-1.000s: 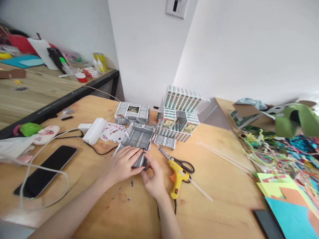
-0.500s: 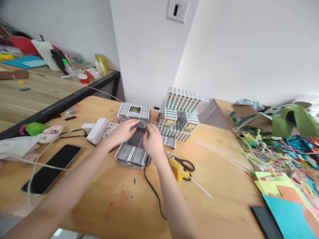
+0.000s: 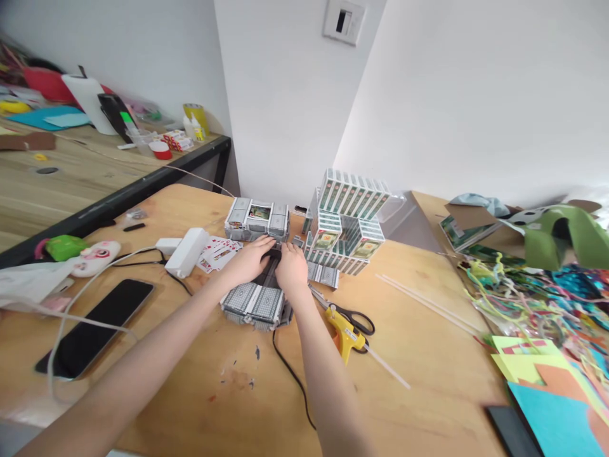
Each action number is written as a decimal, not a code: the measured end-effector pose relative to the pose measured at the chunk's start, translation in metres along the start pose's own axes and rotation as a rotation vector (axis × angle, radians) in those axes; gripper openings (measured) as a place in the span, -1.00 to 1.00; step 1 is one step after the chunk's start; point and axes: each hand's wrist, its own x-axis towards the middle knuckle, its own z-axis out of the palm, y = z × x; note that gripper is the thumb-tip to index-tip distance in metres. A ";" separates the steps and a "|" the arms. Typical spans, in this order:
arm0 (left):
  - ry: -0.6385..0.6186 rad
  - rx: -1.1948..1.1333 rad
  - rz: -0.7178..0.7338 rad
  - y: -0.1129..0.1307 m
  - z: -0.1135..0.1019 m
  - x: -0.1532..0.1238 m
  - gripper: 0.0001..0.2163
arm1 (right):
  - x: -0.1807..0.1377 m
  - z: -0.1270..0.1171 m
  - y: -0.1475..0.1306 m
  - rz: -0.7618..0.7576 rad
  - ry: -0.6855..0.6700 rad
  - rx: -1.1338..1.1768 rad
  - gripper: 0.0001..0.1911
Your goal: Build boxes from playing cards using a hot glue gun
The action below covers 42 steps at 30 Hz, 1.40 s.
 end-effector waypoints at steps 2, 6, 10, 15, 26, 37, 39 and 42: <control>-0.020 0.008 -0.008 0.001 -0.001 0.001 -0.56 | 0.001 0.001 -0.001 -0.010 -0.008 -0.025 -0.51; -0.037 0.018 -0.008 0.000 -0.001 0.001 -0.54 | 0.002 0.001 -0.002 -0.035 -0.019 -0.034 -0.52; -0.027 0.017 0.027 -0.002 0.000 0.001 -0.54 | 0.002 0.004 -0.002 -0.022 0.004 -0.009 -0.52; -0.012 -0.010 0.034 -0.001 0.000 -0.003 -0.52 | 0.000 0.012 -0.003 0.045 0.112 0.102 -0.49; 0.012 -0.030 -0.044 0.003 0.000 0.000 -0.54 | 0.000 0.012 0.003 0.029 0.036 0.097 -0.42; 0.034 -0.506 -0.181 -0.005 -0.019 0.000 -0.65 | -0.006 -0.021 0.008 0.063 -0.015 0.354 -0.48; 0.174 -0.670 -0.312 -0.010 -0.033 -0.013 -0.64 | -0.026 -0.037 0.013 0.125 0.080 0.514 -0.50; 0.288 -0.798 -0.458 -0.015 -0.047 -0.053 -0.64 | -0.075 -0.055 0.019 0.243 0.234 0.887 -0.53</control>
